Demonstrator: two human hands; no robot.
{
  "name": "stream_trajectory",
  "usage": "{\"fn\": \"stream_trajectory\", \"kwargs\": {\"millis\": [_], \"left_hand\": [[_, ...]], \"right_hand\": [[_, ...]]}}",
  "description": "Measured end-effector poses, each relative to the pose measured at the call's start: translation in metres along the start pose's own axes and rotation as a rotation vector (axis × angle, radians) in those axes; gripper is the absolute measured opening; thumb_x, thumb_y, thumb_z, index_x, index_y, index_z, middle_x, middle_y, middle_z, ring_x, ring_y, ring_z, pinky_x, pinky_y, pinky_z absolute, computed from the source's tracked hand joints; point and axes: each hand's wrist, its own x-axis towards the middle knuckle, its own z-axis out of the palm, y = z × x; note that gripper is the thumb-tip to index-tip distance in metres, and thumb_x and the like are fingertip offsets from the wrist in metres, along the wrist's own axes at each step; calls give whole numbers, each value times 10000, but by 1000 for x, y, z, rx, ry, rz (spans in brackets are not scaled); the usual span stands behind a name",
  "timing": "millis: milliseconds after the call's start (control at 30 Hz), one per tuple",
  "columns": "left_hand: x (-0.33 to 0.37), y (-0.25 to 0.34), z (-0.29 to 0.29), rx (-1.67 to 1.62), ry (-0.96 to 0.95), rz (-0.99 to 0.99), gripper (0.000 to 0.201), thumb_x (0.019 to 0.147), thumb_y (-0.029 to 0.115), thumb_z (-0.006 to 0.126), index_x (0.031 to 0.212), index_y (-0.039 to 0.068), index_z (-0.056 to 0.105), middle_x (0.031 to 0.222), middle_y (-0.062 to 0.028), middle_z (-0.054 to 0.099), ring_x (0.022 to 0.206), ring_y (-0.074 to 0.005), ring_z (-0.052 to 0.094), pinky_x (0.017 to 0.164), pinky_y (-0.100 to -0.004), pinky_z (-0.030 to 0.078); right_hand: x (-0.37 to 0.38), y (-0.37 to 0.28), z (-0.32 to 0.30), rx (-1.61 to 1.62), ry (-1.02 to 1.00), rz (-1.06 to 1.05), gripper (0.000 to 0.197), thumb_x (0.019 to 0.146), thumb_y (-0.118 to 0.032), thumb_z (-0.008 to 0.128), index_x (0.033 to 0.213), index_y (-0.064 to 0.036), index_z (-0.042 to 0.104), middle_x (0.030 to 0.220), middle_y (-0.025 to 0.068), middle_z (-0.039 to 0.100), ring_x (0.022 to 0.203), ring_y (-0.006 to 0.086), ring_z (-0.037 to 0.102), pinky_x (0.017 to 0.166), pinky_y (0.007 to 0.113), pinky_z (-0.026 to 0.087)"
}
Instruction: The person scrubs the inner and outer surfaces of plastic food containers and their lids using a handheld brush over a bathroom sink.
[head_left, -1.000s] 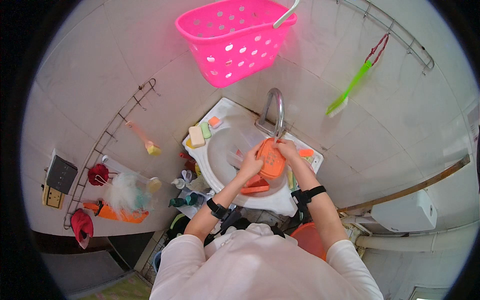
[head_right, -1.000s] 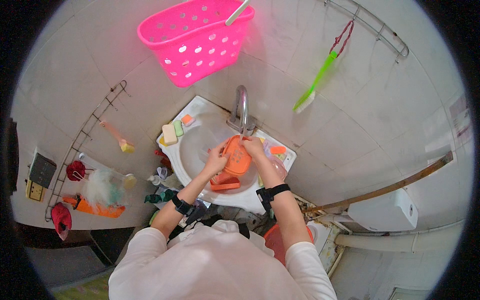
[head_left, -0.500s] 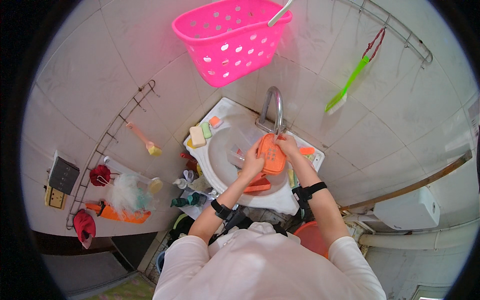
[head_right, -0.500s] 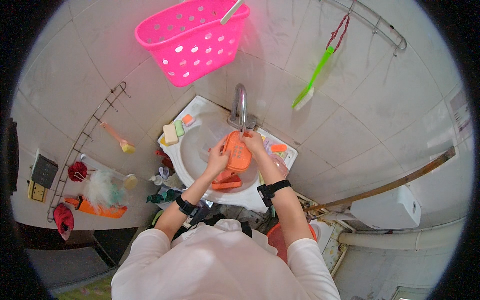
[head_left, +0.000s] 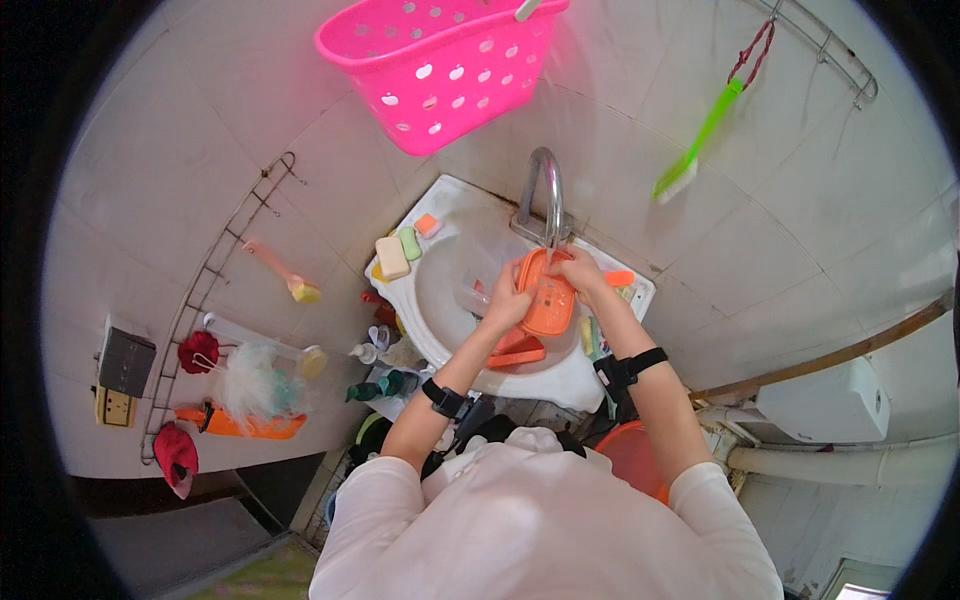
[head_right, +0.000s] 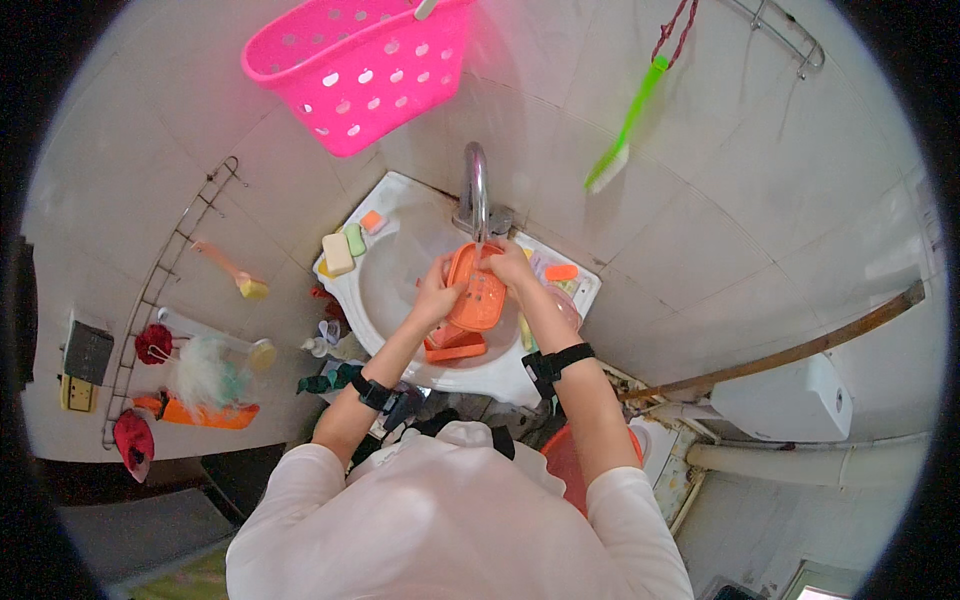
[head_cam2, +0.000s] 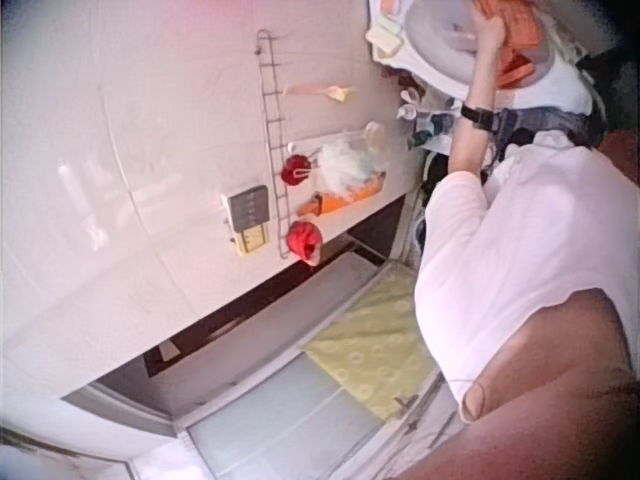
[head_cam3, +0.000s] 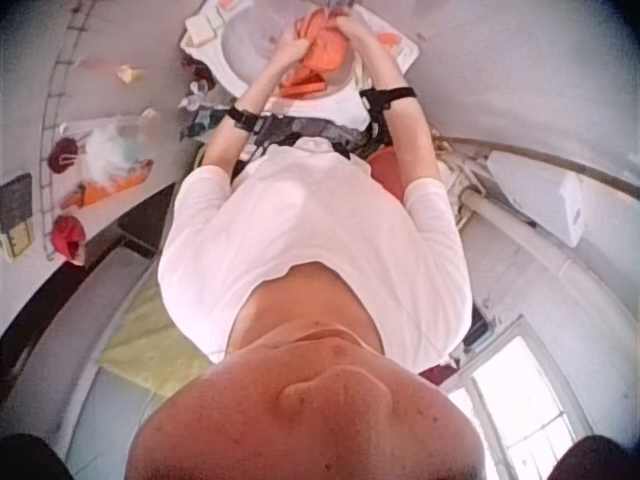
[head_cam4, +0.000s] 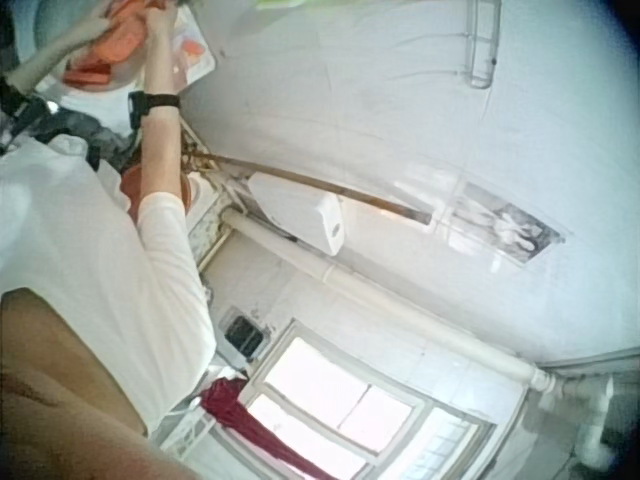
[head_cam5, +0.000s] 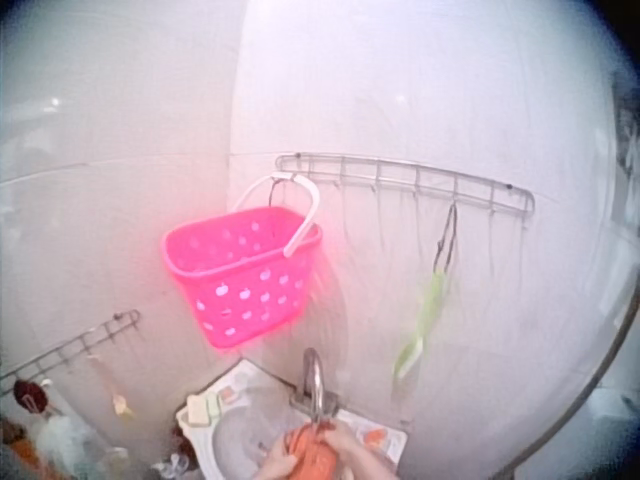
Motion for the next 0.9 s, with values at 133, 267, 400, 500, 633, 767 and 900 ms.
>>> {"fn": "stream_trajectory", "kwargs": {"millis": [133, 267, 400, 500, 633, 767, 900], "left_hand": [[0, -16, 2, 26, 43, 190, 508, 797, -82, 517, 1268, -9, 341, 1146, -148, 542, 1020, -185, 562, 812, -280, 486], [-6, -14, 7, 191, 107, 321, 519, 781, -93, 511, 1265, -12, 342, 1158, -151, 529, 1062, -197, 540, 874, -297, 454], [-9, -10, 13, 115, 125, 297, 496, 754, -79, 510, 1227, -23, 371, 1152, -189, 533, 1108, -279, 526, 965, -344, 381], [-6, -18, 9, 181, 173, 334, 495, 755, -74, 510, 1227, -25, 369, 1166, -191, 521, 1116, -293, 519, 972, -348, 375], [2, -21, 6, 88, 108, 342, 513, 783, -109, 491, 1258, 7, 339, 1161, -144, 527, 1045, -192, 550, 873, -294, 457], [1, -12, 7, -83, 58, 242, 493, 800, -118, 487, 1250, 21, 340, 1120, -132, 552, 999, -172, 574, 806, -272, 490], [0, -10, 9, -41, 84, 280, 485, 810, -113, 495, 1250, 18, 339, 1084, -126, 564, 961, -165, 587, 783, -272, 497]], "right_hand": [[-2, -3, 6, -72, 15, -17, 409, 717, 76, 586, 1120, 18, 539, 1028, 111, 594, 919, 212, 588, 798, 330, 493], [1, 3, 4, -97, 29, -40, 407, 723, 79, 583, 1123, 14, 538, 1036, 111, 591, 922, 212, 585, 796, 326, 492], [2, 8, 3, 16, 71, -60, 311, 693, 60, 612, 1000, 14, 598, 911, 91, 636, 832, 191, 595, 736, 302, 480], [2, 7, 9, -10, 117, -79, 293, 696, 37, 626, 987, 12, 606, 905, 85, 640, 838, 182, 594, 747, 298, 475], [2, 8, 8, 7, 109, -144, 306, 710, 16, 643, 1013, 10, 600, 928, 82, 641, 868, 179, 597, 784, 294, 469], [-7, 2, 1, -74, 36, -187, 339, 727, 12, 642, 1060, 12, 584, 962, 87, 638, 886, 186, 598, 802, 297, 468], [-6, 0, 3, -73, 65, -178, 360, 721, 24, 636, 1076, 14, 577, 981, 90, 637, 876, 189, 600, 788, 305, 476]]}}
